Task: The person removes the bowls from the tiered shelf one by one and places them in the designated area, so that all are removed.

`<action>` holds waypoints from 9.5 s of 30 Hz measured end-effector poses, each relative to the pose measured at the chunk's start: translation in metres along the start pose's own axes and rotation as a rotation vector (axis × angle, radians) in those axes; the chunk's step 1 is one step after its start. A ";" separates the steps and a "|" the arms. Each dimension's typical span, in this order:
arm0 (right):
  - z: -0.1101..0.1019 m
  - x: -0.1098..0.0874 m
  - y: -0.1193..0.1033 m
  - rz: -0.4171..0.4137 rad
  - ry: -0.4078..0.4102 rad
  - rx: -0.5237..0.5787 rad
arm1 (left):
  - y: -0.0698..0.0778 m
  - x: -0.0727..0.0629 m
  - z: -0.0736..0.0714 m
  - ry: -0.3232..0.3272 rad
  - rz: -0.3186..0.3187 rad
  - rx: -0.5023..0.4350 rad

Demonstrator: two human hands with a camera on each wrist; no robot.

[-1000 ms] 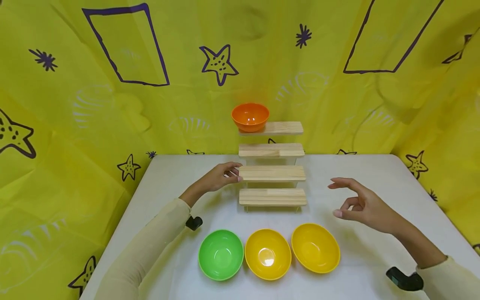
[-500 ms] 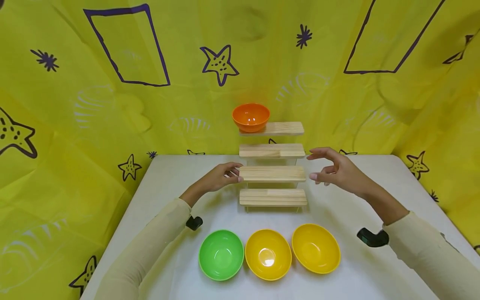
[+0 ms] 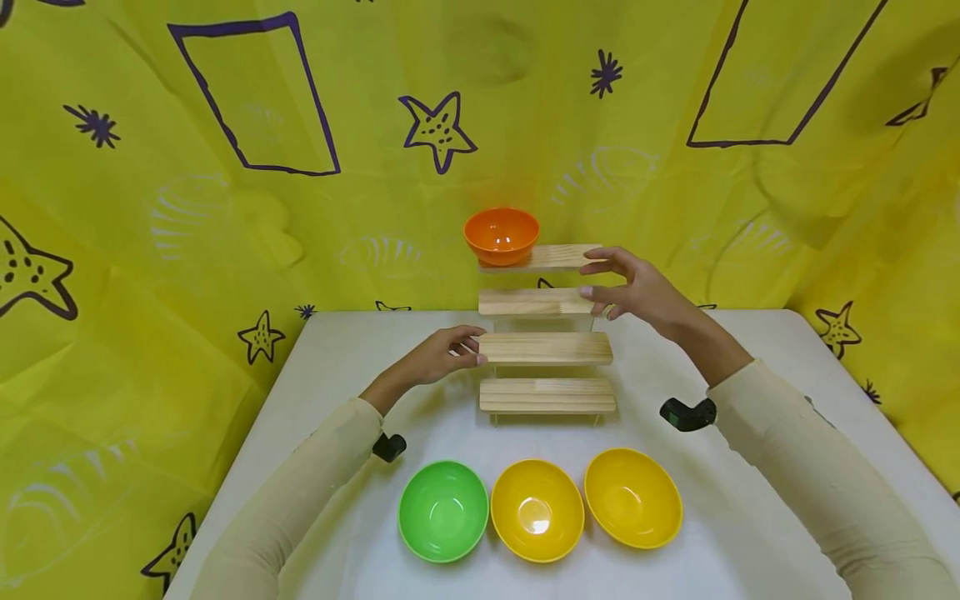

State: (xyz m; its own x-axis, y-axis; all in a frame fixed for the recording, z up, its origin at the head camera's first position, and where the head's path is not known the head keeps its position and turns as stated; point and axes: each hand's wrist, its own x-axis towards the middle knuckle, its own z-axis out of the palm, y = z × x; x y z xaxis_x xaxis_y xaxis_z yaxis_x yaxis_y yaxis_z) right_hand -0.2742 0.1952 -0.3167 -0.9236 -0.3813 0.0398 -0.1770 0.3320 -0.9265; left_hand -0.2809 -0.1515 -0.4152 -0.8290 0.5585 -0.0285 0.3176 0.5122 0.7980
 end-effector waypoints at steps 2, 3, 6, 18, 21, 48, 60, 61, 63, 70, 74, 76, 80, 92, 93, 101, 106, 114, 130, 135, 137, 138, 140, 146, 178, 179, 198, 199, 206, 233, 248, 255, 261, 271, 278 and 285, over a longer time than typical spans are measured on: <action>0.002 0.008 -0.003 0.003 0.009 0.016 | 0.000 0.000 0.000 0.001 0.001 0.003; 0.003 0.012 -0.003 0.005 0.014 0.016 | 0.000 0.000 0.000 0.001 0.002 0.003; 0.006 0.024 -0.006 0.002 0.026 0.015 | -0.001 0.000 0.000 0.000 0.005 0.001; 0.017 0.059 -0.015 0.026 0.014 0.101 | -0.004 0.004 0.001 0.002 0.002 0.008; 0.020 0.067 -0.017 0.035 0.017 0.123 | -0.004 0.004 0.002 0.000 0.009 0.009; 0.042 0.105 -0.037 0.065 0.012 0.081 | -0.002 0.001 0.000 0.002 -0.001 0.003; 0.052 0.112 -0.041 0.082 0.016 -0.052 | -0.003 0.002 0.001 0.007 0.001 -0.005; 0.053 0.112 -0.041 0.083 0.015 -0.053 | -0.003 0.002 0.001 0.006 -0.001 -0.006; 0.054 0.112 -0.041 0.089 0.018 -0.050 | -0.003 0.002 0.001 0.003 -0.004 -0.009; 0.055 0.113 -0.038 0.077 0.031 -0.040 | -0.002 0.002 0.001 0.003 -0.011 0.003; 0.055 0.114 -0.035 0.049 0.036 -0.018 | -0.001 0.002 0.000 0.004 -0.008 0.003; 0.055 0.115 -0.034 0.031 0.036 -0.011 | -0.002 0.002 0.000 0.004 -0.008 0.001; 0.056 0.112 -0.035 0.006 0.025 -0.005 | -0.001 0.002 0.001 0.005 -0.017 0.000; 0.054 0.108 -0.034 -0.017 0.009 -0.011 | -0.001 0.001 0.000 0.005 -0.002 -0.003; 0.054 0.107 -0.035 -0.018 0.006 -0.007 | -0.001 0.001 0.000 0.005 -0.003 -0.002; 0.051 0.096 -0.040 -0.035 -0.029 0.000 | -0.001 0.002 0.000 0.005 0.011 0.011; 0.048 0.090 -0.039 -0.046 -0.043 -0.020 | -0.002 0.001 0.000 0.006 0.011 0.016; 0.035 0.075 -0.034 -0.054 -0.041 -0.050 | -0.001 0.000 0.000 0.007 0.015 0.021; 0.005 0.043 -0.012 -0.089 -0.035 -0.042 | -0.003 0.002 0.000 0.014 0.019 0.007; 0.002 0.037 -0.005 -0.091 -0.039 -0.038 | -0.003 0.003 0.001 0.009 0.022 0.013; 0.001 0.035 -0.002 -0.095 -0.039 -0.038 | -0.003 0.003 0.001 0.010 0.024 0.017; 0.001 0.034 -0.001 -0.096 -0.039 -0.042 | -0.002 0.003 0.001 0.010 0.026 0.017; 0.000 0.032 0.001 -0.101 -0.039 -0.049 | -0.002 0.004 0.000 0.012 0.029 0.015; -0.003 0.027 0.008 -0.098 -0.032 -0.063 | -0.002 0.004 0.000 0.010 0.029 0.003; -0.035 -0.051 0.041 -0.038 -0.027 -0.112 | -0.002 0.000 0.003 0.024 0.007 -0.008; -0.035 -0.054 0.042 -0.035 -0.021 -0.116 | -0.002 0.001 0.003 0.024 0.009 -0.007; -0.035 -0.105 0.075 -0.073 -0.019 -0.157 | -0.002 0.000 0.004 0.011 0.019 -0.004; -0.036 -0.109 0.077 -0.078 -0.015 -0.165 | -0.002 0.000 0.004 0.011 0.018 -0.003; -0.040 -0.134 0.087 -0.107 -0.004 -0.203 | -0.003 0.002 0.006 0.011 0.025 -0.003; -0.038 -0.216 0.124 -0.014 -0.077 -0.041 | -0.004 -0.001 0.005 0.024 0.031 -0.008; -0.030 -0.240 0.154 0.112 -0.080 -0.062 | -0.005 0.001 0.006 0.021 0.021 -0.020; -0.030 -0.247 0.164 0.159 -0.075 -0.090 | -0.005 0.001 0.005 0.019 0.023 -0.018; -0.027 -0.249 0.169 0.185 -0.066 -0.130 | -0.004 0.001 0.007 0.018 0.015 -0.021; -0.028 -0.248 0.172 0.250 -0.152 -0.190 | -0.007 0.000 0.005 0.025 0.022 -0.019; -0.030 -0.248 0.171 0.217 -0.175 -0.196 | -0.008 0.000 0.005 0.028 0.019 -0.025; -0.033 -0.246 0.172 0.300 -0.206 -0.207 | -0.006 0.000 0.006 0.021 0.013 -0.024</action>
State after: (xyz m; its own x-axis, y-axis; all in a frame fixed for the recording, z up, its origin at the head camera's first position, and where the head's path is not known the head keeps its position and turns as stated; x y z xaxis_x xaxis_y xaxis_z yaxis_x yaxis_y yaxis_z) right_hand -0.0888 0.3747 -0.4733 -0.8610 -0.3985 -0.3159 0.0059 0.6133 -0.7898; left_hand -0.2800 -0.1504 -0.4233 -0.8345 0.5510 -0.0061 0.3172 0.4894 0.8123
